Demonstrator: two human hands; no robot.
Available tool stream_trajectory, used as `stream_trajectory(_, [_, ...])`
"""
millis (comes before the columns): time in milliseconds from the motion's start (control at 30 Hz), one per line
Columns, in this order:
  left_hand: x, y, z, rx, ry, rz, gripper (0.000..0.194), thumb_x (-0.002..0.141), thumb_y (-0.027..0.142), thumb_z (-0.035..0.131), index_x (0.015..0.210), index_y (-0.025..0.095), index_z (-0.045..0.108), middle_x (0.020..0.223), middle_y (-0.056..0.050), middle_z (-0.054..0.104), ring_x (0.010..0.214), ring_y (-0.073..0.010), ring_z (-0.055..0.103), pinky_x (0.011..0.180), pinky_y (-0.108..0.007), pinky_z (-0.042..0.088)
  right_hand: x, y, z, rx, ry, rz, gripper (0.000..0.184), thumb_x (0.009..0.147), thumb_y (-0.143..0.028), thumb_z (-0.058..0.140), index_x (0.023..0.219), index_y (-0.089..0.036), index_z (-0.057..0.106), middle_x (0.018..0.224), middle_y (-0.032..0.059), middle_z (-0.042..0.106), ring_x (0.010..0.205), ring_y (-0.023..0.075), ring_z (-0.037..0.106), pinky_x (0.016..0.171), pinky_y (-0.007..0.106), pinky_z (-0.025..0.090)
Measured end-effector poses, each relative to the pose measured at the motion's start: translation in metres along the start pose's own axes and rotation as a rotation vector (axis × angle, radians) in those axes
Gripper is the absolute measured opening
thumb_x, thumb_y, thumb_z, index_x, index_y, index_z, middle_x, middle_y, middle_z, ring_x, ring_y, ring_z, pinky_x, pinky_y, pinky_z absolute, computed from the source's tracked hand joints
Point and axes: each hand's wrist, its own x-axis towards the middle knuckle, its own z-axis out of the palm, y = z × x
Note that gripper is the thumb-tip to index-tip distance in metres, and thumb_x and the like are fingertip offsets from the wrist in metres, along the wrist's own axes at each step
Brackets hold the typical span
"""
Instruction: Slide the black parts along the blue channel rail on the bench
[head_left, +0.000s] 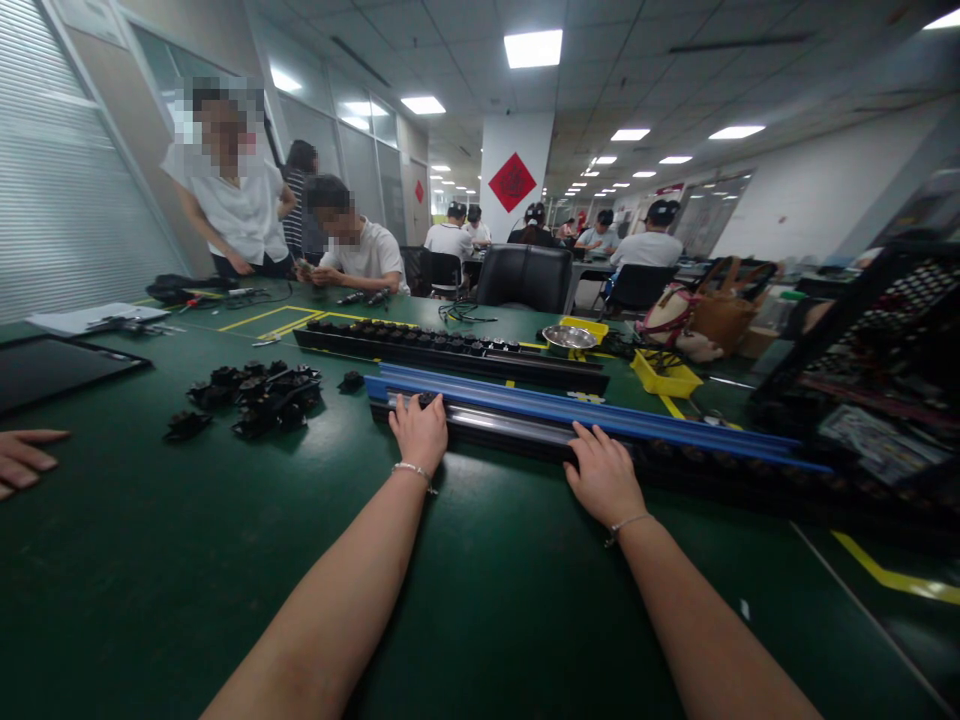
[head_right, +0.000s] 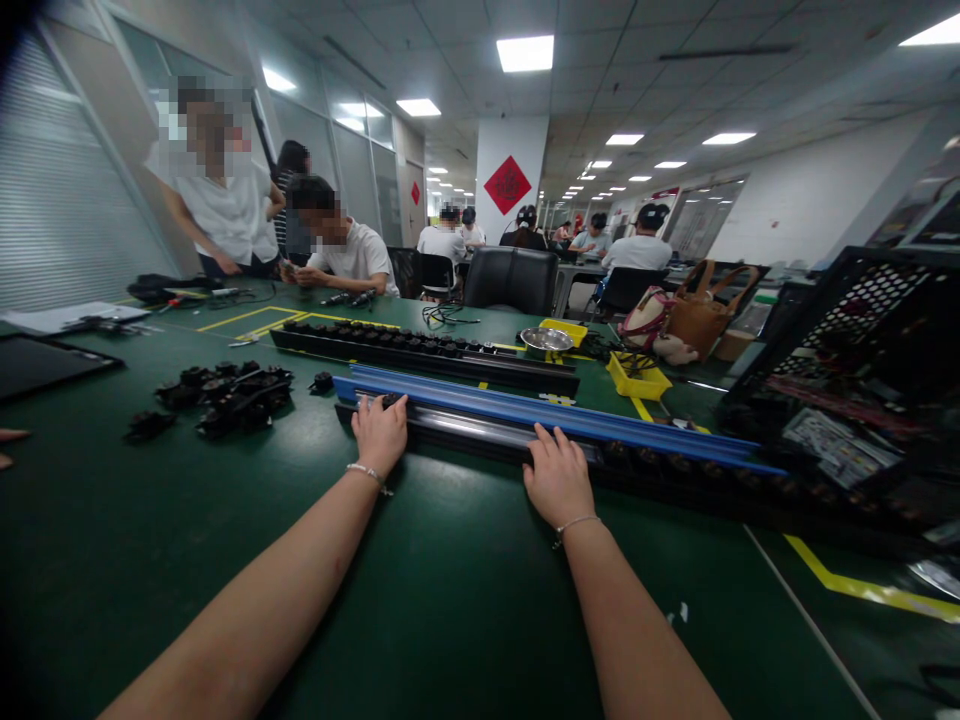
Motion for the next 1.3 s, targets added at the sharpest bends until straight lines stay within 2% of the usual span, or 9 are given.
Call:
stream_trajectory(600, [0.008, -0.008, 0.002, -0.023, 0.019, -0.035, 0.043, 0.092, 0.037, 0.030, 0.111, 0.026, 0.067, 0.126, -0.011, 0.055, 0.129, -0.0345, 0.033, 0.104, -0.051, 0.029, 0.000, 0.001, 0.001, -0.015, 0.020, -0.016, 0.024, 0.081, -0.026, 0.047, 0.100, -0.017, 0.060, 0.135, 0.0073, 0.049, 0.124, 0.0298, 0.042, 0.098, 0.046, 0.033])
stream_trajectory(1300, [0.015, -0.019, -0.005, 0.005, -0.018, -0.079, 0.041, 0.092, 0.036, 0.031, 0.113, 0.029, 0.065, 0.129, -0.008, 0.054, 0.130, -0.0336, 0.031, 0.104, -0.052, 0.026, 0.001, 0.003, 0.004, 0.038, -0.005, 0.006, 0.021, 0.083, -0.021, 0.044, 0.097, -0.018, 0.059, 0.135, 0.0083, 0.049, 0.125, 0.0277, 0.039, 0.096, 0.046, 0.033])
